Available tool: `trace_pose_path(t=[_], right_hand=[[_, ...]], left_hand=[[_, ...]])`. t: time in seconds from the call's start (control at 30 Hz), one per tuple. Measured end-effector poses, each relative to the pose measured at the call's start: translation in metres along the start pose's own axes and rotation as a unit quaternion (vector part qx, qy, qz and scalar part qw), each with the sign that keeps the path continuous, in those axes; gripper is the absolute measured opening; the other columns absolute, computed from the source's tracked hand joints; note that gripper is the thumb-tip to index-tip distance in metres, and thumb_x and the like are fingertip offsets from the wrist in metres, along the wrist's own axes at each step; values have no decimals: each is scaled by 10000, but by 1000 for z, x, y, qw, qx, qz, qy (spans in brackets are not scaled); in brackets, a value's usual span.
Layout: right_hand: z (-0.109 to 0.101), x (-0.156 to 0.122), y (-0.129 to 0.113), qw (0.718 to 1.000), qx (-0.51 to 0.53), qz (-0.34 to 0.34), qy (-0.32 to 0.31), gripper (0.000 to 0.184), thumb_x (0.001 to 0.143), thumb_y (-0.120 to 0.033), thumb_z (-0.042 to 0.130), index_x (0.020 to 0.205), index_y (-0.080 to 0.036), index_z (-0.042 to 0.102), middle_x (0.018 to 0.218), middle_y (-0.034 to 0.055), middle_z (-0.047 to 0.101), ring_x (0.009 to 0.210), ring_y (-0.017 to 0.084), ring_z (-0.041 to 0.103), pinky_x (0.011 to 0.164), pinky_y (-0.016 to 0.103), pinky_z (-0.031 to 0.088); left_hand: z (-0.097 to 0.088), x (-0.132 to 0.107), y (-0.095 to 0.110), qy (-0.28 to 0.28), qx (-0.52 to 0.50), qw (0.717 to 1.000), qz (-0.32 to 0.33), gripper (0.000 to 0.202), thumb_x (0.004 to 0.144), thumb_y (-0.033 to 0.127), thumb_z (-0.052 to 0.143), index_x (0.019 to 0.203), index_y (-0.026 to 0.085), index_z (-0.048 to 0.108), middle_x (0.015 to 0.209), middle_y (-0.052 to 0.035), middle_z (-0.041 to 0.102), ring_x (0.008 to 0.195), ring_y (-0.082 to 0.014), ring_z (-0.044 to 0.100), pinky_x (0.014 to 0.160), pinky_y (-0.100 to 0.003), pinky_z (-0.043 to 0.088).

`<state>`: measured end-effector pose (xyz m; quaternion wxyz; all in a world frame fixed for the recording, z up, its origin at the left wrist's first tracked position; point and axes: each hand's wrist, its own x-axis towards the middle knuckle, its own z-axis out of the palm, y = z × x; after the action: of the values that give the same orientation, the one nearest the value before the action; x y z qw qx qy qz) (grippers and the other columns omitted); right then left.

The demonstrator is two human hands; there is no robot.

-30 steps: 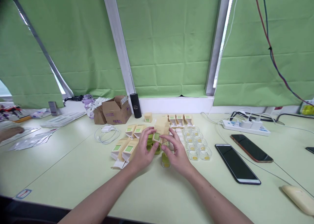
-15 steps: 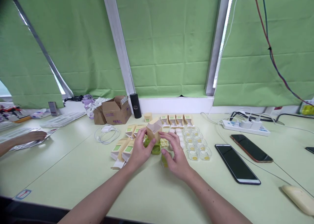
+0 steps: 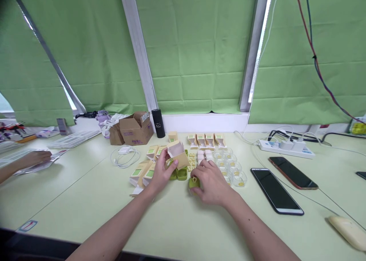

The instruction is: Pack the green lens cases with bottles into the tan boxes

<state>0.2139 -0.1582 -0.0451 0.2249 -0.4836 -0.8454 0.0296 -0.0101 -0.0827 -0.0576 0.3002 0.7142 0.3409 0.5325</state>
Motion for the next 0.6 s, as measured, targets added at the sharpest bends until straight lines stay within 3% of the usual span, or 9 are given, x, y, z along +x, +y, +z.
trace_pose_path(t=[0.2,0.37,0.5,0.6], right_hand=[[-2,3,9,999,-18,38,-6,166,852,-278,796,986,-229,712,979,59,775,1040,295,611,908,435,406],[-3,3,17,998,-43,50,-2,134,853,-274,776,947,-224,695,969,70,767,1042,300,603,876,423,396],[-3,3,17,998,-49,38,9,67,858,-223,722,900,-227,670,938,57,753,1004,282,583,839,401,387],[-3,2,17,998,-47,37,9,73,869,-239,728,893,-229,660,926,49,746,997,276,579,832,394,387]], left_hand=[[-3,-3,3,-56,0,998,13,547,989,443,664,1438,206,461,1340,-139,643,1225,-298,633,1074,-444,507],[-10,-5,11,-144,46,987,54,645,953,437,718,1493,214,447,1434,-150,593,1314,-331,565,1126,-471,465],[-17,-2,20,-235,50,970,33,651,871,449,816,1413,234,526,1365,-130,629,1258,-333,599,1060,-450,500],[-22,2,26,-267,50,962,18,570,826,412,861,1295,243,584,1313,-105,653,1221,-319,620,1022,-418,514]])
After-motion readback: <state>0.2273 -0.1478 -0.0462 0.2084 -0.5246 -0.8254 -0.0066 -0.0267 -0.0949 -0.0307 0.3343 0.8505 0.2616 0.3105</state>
